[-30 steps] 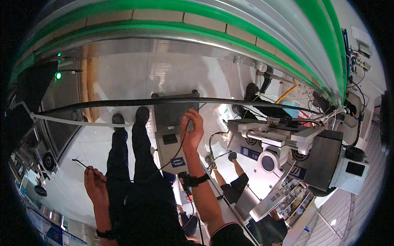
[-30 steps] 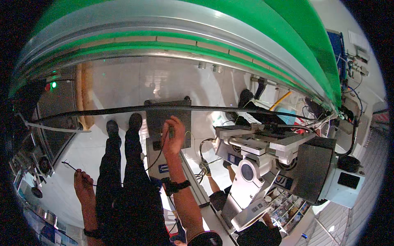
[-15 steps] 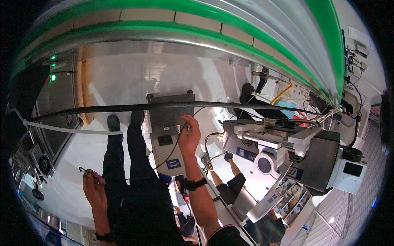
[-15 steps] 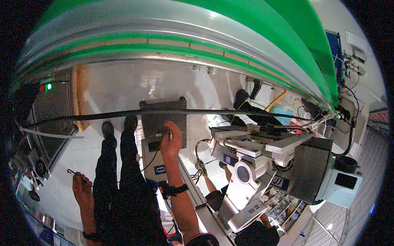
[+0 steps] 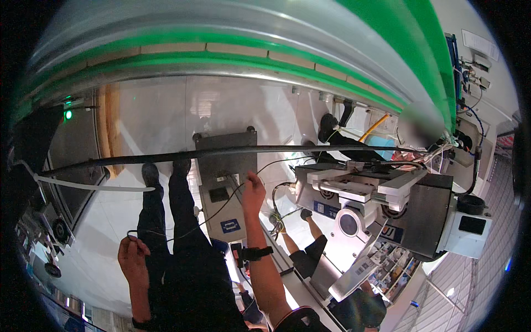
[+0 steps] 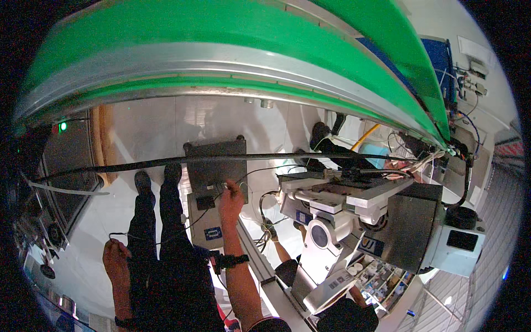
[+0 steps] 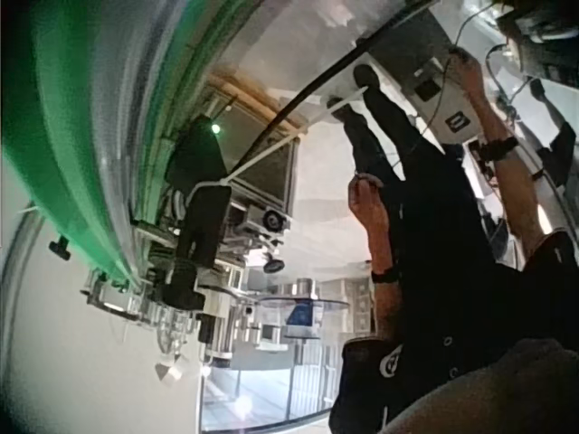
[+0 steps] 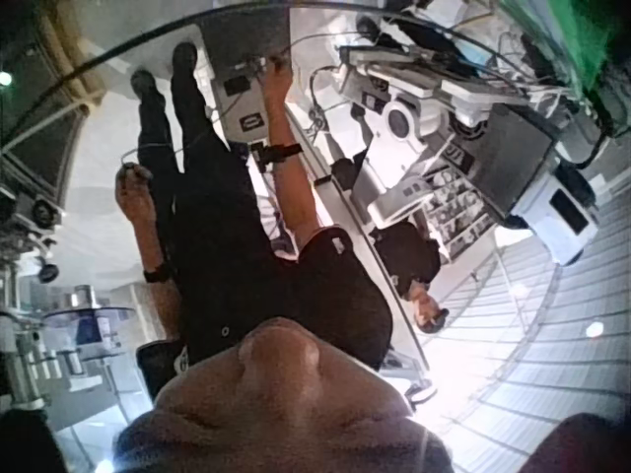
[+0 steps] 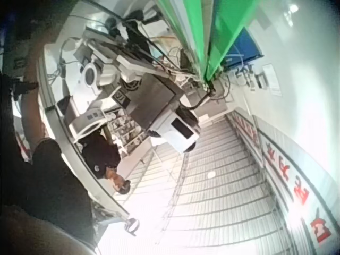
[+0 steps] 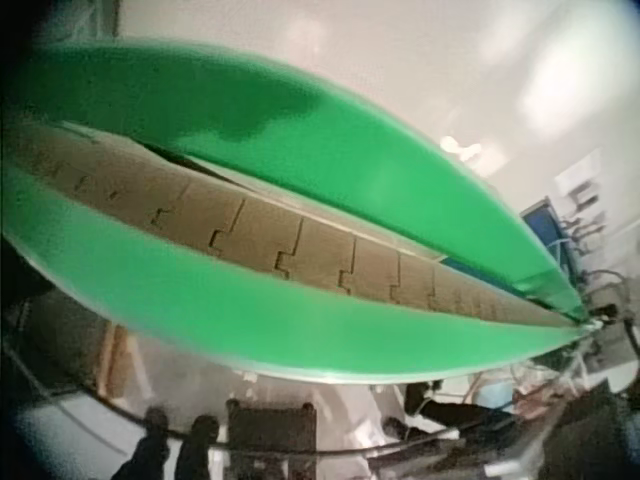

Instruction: The person manipulates cables and sensors on a labeling and conveyor assembly, then crouches to tighten a bolt on a floor-mounted component with a wrench while another person assists.

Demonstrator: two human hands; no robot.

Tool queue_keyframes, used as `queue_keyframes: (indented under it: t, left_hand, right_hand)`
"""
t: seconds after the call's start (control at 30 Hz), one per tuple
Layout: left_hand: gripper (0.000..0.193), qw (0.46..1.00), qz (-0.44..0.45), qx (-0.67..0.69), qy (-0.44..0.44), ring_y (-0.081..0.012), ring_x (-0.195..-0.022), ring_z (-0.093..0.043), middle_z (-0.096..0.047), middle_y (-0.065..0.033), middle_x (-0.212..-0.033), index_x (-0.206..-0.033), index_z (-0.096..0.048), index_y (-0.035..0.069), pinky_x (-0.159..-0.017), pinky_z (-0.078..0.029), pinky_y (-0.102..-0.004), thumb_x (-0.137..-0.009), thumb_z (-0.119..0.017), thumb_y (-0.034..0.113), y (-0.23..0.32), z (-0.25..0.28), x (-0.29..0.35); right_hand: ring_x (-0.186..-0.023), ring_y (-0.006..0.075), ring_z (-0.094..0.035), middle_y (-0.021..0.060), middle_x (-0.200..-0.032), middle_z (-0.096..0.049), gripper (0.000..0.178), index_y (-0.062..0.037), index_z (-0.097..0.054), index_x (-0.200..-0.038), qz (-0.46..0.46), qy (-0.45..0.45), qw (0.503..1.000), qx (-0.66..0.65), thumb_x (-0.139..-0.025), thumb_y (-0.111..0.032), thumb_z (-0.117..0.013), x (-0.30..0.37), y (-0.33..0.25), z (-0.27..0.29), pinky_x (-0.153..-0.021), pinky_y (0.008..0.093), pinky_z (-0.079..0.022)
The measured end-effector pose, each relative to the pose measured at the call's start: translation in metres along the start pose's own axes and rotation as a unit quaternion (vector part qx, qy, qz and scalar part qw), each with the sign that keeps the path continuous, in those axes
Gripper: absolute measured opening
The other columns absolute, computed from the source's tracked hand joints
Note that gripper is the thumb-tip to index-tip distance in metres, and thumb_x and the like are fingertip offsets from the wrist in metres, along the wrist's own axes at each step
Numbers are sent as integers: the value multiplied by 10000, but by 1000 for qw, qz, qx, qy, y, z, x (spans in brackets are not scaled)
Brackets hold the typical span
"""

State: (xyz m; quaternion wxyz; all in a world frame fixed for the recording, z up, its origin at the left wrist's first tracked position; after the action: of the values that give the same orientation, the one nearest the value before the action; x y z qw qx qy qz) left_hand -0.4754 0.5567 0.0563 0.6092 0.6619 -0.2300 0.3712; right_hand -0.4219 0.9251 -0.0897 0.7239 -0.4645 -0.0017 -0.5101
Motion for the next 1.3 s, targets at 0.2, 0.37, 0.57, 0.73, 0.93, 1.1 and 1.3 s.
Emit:
queue_keyframes:
  t: [0.2,0.37,0.57,0.73,0.93,1.1,1.3]
  left_hand:
    - [102,997,-13,14,-81,-138,-603,-499,-521,-65,-704,-869,-514,15,-566,-432,-282,-849,-521,115,9,-36,17]
    - [85,990,-34,-29,-135,-154,-602,-540,-559,-95,-697,-868,-542,-39,-574,-462,-274,-820,-513,24,40,-79,49]
    - [87,950,-162,-76,-256,-113,-610,-536,-581,-70,-716,-825,-590,-50,-564,-445,-246,-790,-551,20,94,-115,104]
    - [97,926,-230,-86,-287,-88,-651,-522,-616,-90,-813,-827,-618,-67,-567,-433,-226,-767,-584,2,111,-102,126]
    - [86,899,-244,-108,-347,-91,-700,-543,-613,-74,-792,-819,-619,-79,-592,-450,-226,-768,-583,-20,136,-94,165]
    - [101,858,-179,-85,-474,-87,-714,-546,-609,-42,-777,-850,-627,-47,-630,-447,-218,-775,-601,15,142,-92,196]
    - [154,755,-275,-253,-539,-100,-702,-571,-635,-79,-780,-888,-617,-58,-672,-457,-231,-784,-575,48,127,-85,221]
  right_hand:
    - [-932,218,-562,143,-982,-593,292,-15,-548,-1058,171,-27,982,81,-777,-76,-493,28,-52,7,-830,299,-406]
    - [-956,205,-540,132,-1023,-577,321,-24,-558,-1051,48,-285,954,-78,-900,-252,-389,127,-140,4,-829,302,-404]
    - [-908,112,-498,41,-1031,-554,307,-36,-522,-1115,31,-341,911,-232,-912,-241,-414,230,-220,42,-806,253,-389]
    - [-855,133,-551,72,-944,-595,272,-27,-521,-1095,200,-160,955,-150,-891,-194,-455,280,-290,83,-756,266,-426]
    - [-801,200,-601,102,-894,-617,288,-38,-480,-1143,214,-112,959,-146,-904,-167,-383,326,-314,111,-713,291,-448]
    - [-776,180,-601,74,-901,-620,303,-42,-445,-1176,232,-88,950,-188,-909,-165,-372,356,-313,130,-695,288,-456]
    - [-749,109,-572,69,-882,-594,304,-18,-430,-1180,216,20,938,-269,-920,-152,-347,384,-305,177,-693,239,-451]
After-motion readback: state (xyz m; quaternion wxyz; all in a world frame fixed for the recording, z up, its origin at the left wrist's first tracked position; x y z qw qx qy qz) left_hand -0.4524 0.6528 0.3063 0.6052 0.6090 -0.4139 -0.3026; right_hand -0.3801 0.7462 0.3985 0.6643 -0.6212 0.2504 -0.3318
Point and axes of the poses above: each hand's wrist, its own x-axis away from the middle knuckle, its own z-axis out of the back of the hand, y = z × x, the point moved 5 cm from there along -x, towards the middle knuckle
